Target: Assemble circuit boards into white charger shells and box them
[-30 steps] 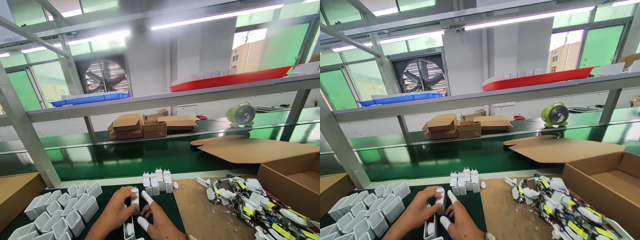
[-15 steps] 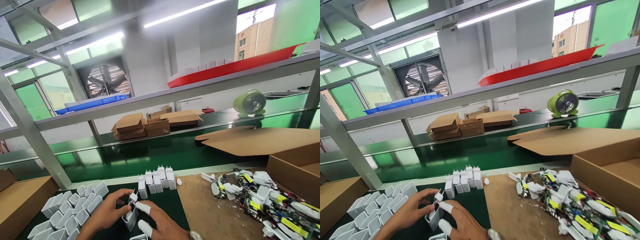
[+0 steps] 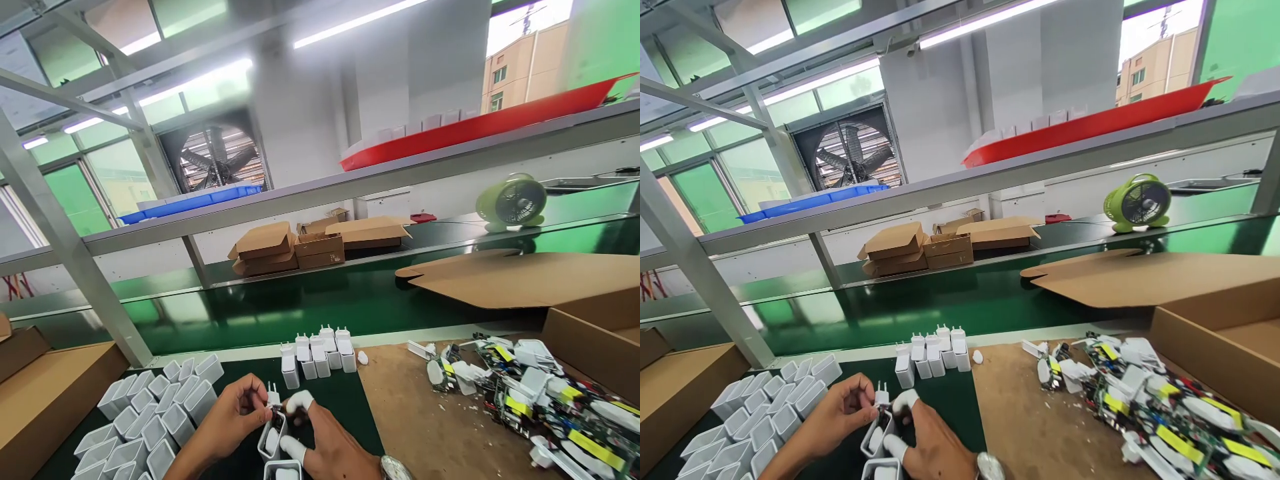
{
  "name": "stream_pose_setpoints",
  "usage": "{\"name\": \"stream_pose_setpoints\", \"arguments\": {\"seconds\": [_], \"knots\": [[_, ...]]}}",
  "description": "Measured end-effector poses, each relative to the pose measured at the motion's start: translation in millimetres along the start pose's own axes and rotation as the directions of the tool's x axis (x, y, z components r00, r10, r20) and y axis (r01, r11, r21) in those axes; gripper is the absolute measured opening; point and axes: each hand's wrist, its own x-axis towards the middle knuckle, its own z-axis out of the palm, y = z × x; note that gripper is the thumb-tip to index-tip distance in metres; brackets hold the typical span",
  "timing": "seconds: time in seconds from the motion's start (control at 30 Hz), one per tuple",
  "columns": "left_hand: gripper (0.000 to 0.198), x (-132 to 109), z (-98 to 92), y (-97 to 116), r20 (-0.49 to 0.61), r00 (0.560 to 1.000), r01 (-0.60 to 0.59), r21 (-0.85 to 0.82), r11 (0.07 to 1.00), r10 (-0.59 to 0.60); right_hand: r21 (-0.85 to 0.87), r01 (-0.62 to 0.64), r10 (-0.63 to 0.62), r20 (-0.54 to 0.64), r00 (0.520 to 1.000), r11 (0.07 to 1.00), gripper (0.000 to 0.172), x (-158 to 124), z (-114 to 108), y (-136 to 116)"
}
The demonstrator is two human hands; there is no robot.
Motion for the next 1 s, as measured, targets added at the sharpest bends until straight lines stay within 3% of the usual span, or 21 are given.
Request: {"name": "stream_pose_setpoints", "arguments": {"seconds": [0.1,0.23,0.37,0.43,0.57,0.73,0.9,1.0], "knots": [[0.038,-1,9.3,1,0.003,1.000,-0.013,-0.008,1.000,0.014,0.087,-0.069,0.070,-0.006,0.998,0.994,0.059,5,3,6],[0.022,-1,18.4,11,-0.050,0.996,-0.072,0.040,0.997,0.074,0.165,-0.119,0.112,0.054,0.992,0.979,0.066,11,0,11],[0.018,-6,16.1,24,-0.112,0.984,-0.125,0.102,0.987,0.136,0.197,-0.115,0.103,0.071,0.992,0.974,0.085,15,-1,13],[0.012,-10,12.4,29,-0.110,0.983,-0.130,0.137,0.982,0.145,0.201,-0.096,0.084,0.068,0.994,0.975,0.080,18,-1,15],[0.004,-20,7.3,31,-0.094,0.989,-0.096,0.214,0.972,0.118,0.208,-0.085,0.069,0.083,0.994,0.974,0.048,22,-1,16],[0.012,-35,12.3,31,-0.088,0.992,-0.056,0.311,0.949,0.088,0.237,-0.063,0.047,0.074,0.996,0.970,0.062,20,0,13],[0.015,-38,23.2,28,-0.098,0.990,-0.047,0.450,0.892,0.102,0.216,-0.047,0.037,0.053,0.998,0.975,0.030,18,3,13],[0.020,-35,29.4,27,-0.083,0.992,-0.042,0.506,0.862,0.097,0.208,-0.024,0.016,0.041,0.999,0.978,0.028,19,3,14]]}}
